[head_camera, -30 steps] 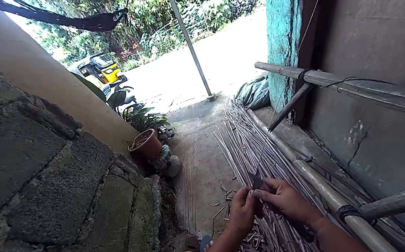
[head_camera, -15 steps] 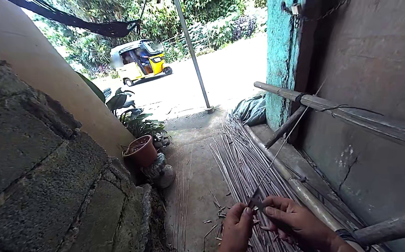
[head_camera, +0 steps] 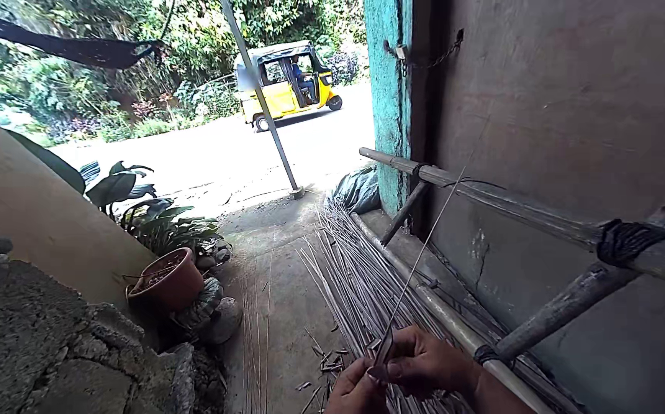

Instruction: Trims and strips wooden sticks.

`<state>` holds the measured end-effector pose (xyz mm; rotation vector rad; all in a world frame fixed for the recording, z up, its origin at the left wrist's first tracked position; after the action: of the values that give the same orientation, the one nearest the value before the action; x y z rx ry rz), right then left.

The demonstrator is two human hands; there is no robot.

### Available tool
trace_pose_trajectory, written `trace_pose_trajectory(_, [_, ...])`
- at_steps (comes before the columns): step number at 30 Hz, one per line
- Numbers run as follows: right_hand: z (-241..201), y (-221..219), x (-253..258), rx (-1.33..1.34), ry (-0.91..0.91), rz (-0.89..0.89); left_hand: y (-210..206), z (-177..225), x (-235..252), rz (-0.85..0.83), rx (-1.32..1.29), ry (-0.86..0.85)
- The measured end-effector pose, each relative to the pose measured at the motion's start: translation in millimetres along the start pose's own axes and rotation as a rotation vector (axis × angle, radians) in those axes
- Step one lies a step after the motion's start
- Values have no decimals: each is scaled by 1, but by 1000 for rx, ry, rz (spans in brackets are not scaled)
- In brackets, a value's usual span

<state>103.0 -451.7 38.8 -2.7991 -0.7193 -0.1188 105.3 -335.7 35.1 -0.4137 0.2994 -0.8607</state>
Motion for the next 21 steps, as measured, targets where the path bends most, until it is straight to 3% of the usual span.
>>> trace_pose_trajectory(4, [-1,17,-5,-10,20,80,-4,-1,-5,-46,-141,58])
trace_pose_trajectory(10, [0,9,-1,-39,-67,106,8,-3,-2,28,13,96])
trace_pose_trajectory(13, [-3,-3,2,-7,-36,63,3,-5,-4,-11,29,127])
trace_pose_trajectory(21, [-10,12,-2,-20,52,192,0,-4,1,-27,-4,136])
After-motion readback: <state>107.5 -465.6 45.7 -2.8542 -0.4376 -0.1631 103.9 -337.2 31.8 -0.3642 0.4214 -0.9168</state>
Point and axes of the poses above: each hand's wrist, its own x-axis towards the middle knuckle, its own y-axis out of the back of the hand, z = x × y, the point moved 9 cm from there along x, towards the middle knuckle, and after that the axes turned 1 degree about -z, right-handed, at the moved point
